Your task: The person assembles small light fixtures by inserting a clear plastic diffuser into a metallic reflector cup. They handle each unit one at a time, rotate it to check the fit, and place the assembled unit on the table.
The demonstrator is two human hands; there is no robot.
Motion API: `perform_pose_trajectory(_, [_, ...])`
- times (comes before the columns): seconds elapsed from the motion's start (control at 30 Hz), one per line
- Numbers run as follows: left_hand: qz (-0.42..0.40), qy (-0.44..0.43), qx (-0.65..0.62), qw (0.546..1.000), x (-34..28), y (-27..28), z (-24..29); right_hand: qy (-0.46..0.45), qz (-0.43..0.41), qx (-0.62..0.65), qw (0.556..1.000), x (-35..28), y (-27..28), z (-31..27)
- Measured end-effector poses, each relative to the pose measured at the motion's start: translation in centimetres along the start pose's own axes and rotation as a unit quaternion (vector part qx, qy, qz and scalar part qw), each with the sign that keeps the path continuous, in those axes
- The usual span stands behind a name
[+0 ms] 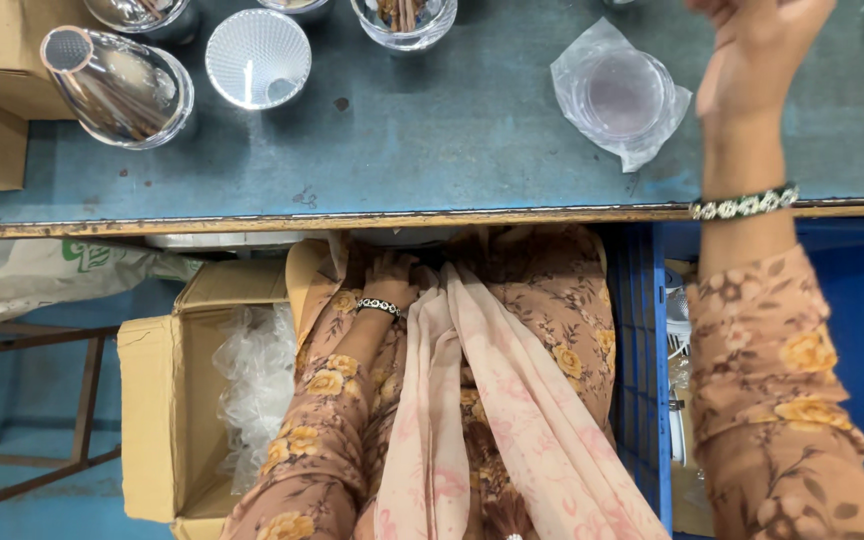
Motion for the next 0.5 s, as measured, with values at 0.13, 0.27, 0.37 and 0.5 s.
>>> perform_pose_trajectory(0.13, [-0.061, 0.033, -0.072, 0.995, -1.3, 1.3, 2.8, 0.043, -0.094, 0.047, 0.994, -3.5, -2.5, -2.3])
perform_pose_trajectory(0.27, [-0.072, -0.074, -0.388, 0.916, -5.9, 4.7, 11.6, 0.015, -0.103, 0.017, 0.994, -6.7, -4.5, -2.3])
perform_pose_trajectory(0.37, [-0.098, -0.181, -0.451, 0.869, -10.1, 8.7, 18.6, -0.011, -0.099, 0.02, 0.995, -10.1, -6.0, -1.7])
perform_pose_trajectory(0.5, [0.14, -0.331, -0.362, 0.86, -12.3, 15.7, 24.0, -0.063, -0.11, 0.078, 0.989, -13.6, -8.4, -2.3])
Point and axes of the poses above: each hand's wrist, its own x-axis towards the middle knuckle, its own y-axis out of the back of the hand, z = x × y, the point moved 2 cm from there along x, towards the middle knuckle, and after that the axes turned 14 degrees about -x, right-handed, at the moved point
